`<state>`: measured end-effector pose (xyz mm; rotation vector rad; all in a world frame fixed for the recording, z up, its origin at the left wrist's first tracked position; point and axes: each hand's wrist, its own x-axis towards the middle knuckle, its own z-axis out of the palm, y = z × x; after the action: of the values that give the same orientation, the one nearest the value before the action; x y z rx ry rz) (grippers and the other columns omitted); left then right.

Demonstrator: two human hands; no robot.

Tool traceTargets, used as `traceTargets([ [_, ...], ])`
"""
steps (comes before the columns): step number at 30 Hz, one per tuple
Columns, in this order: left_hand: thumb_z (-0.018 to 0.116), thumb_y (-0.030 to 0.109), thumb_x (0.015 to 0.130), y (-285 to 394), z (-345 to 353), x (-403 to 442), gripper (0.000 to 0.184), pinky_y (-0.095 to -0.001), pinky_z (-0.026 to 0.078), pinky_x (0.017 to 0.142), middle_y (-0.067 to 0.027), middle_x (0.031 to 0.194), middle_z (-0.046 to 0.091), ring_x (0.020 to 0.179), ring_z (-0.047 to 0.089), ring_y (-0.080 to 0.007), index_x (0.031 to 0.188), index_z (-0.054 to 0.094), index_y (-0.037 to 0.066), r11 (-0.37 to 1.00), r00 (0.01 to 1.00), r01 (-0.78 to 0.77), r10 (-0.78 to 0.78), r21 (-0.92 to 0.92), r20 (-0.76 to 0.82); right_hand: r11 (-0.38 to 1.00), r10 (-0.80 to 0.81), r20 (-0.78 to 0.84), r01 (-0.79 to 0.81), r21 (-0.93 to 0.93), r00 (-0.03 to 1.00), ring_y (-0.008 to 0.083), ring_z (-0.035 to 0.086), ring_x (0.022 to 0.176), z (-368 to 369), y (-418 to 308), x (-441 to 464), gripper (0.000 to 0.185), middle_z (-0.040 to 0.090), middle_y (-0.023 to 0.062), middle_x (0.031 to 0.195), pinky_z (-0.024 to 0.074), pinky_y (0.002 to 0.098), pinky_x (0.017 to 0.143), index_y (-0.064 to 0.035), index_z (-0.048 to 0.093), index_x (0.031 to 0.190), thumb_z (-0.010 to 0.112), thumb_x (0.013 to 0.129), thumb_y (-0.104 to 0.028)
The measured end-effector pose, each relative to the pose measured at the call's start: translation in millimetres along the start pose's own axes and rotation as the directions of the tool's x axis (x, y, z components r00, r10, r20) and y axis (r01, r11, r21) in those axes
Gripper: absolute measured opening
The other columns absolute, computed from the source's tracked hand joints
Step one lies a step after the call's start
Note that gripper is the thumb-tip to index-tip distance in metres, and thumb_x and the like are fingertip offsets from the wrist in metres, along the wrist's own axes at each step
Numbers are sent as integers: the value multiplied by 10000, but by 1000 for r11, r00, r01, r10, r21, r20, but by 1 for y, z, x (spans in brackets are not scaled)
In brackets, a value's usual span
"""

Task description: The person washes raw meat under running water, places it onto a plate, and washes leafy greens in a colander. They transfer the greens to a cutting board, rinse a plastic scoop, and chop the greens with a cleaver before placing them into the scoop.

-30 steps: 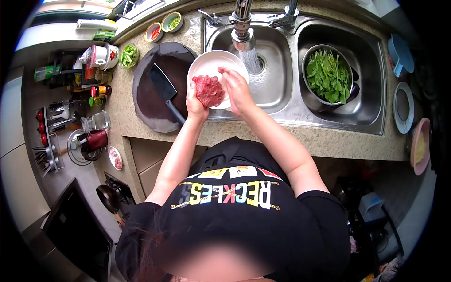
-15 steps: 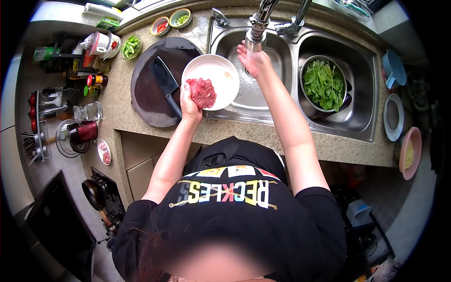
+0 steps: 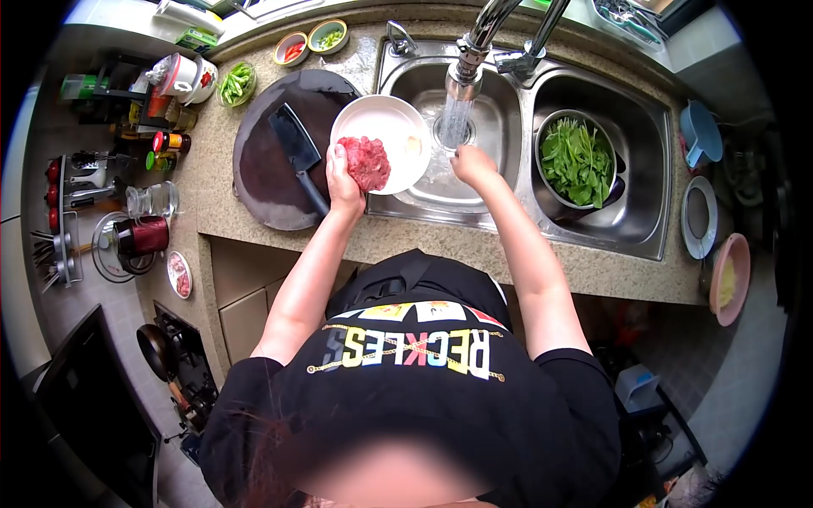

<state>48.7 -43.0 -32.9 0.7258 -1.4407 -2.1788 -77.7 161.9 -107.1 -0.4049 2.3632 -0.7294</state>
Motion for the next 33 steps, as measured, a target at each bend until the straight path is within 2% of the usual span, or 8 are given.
traceTargets([
  [4,358,339,1009,2,7,-4,359,-363,447,935,-100,1120,559,1040,566,-199,1182,461,42,1000,1000,1,0,-24,20,992,-2,-164,-19,-127,987,361,629,929,-8,-14,-42,218,668,167,953,484,447,844,-74,669,951,582,856,-251],
  [7,362,345,1009,1,12,-4,363,-357,439,941,-97,1126,554,1043,560,-196,1192,463,48,1000,1000,-7,7,4,-1,924,-218,-571,356,140,791,337,639,897,-5,-39,-60,180,658,155,941,492,421,834,-41,646,971,575,877,-178],
  [9,365,346,1008,-4,15,-4,370,-353,433,946,-95,1135,550,1051,555,-196,1207,458,48,1000,1000,-9,9,2,-2,627,-185,-514,503,594,838,291,627,928,-8,-70,-74,207,634,143,980,481,378,853,-14,588,1065,561,902,-139],
  [14,365,326,1012,-11,23,-5,373,-331,412,951,-83,1143,538,1051,534,-177,1227,462,37,998,999,-49,49,34,23,543,-203,-426,463,700,882,187,488,1146,36,-99,-56,351,514,141,1217,389,319,976,2,465,1249,499,968,-206],
  [18,390,324,1005,-7,38,-13,410,-321,404,937,-113,1153,549,1051,521,-193,1253,461,5,923,978,-201,210,328,11,242,4,-280,271,932,960,182,491,1128,58,-127,-43,380,503,115,1253,384,296,983,-10,474,1270,450,995,-270],
  [23,421,517,946,-5,42,-23,543,-430,487,801,-193,1089,632,979,618,-392,1318,429,122,645,950,-269,299,715,88,-238,-74,-52,33,971,996,130,570,905,49,-136,-37,258,604,68,998,484,268,789,-26,577,1068,535,955,-254],
  [26,412,523,946,-9,39,-25,557,-442,491,776,-199,1066,637,957,615,-415,1334,404,123,570,955,-267,267,777,132,-296,14,49,-43,954,999,133,580,882,36,-143,-46,240,611,56,940,491,280,783,-43,590,1052,568,936,-252],
  [33,365,533,962,-10,34,-20,550,-379,454,872,-152,1168,582,1046,582,-302,1327,408,122,629,965,-259,145,733,217,-478,-92,171,-194,856,981,124,611,797,42,-125,-33,124,634,16,860,510,268,709,-98,621,953,614,894,-207],
])
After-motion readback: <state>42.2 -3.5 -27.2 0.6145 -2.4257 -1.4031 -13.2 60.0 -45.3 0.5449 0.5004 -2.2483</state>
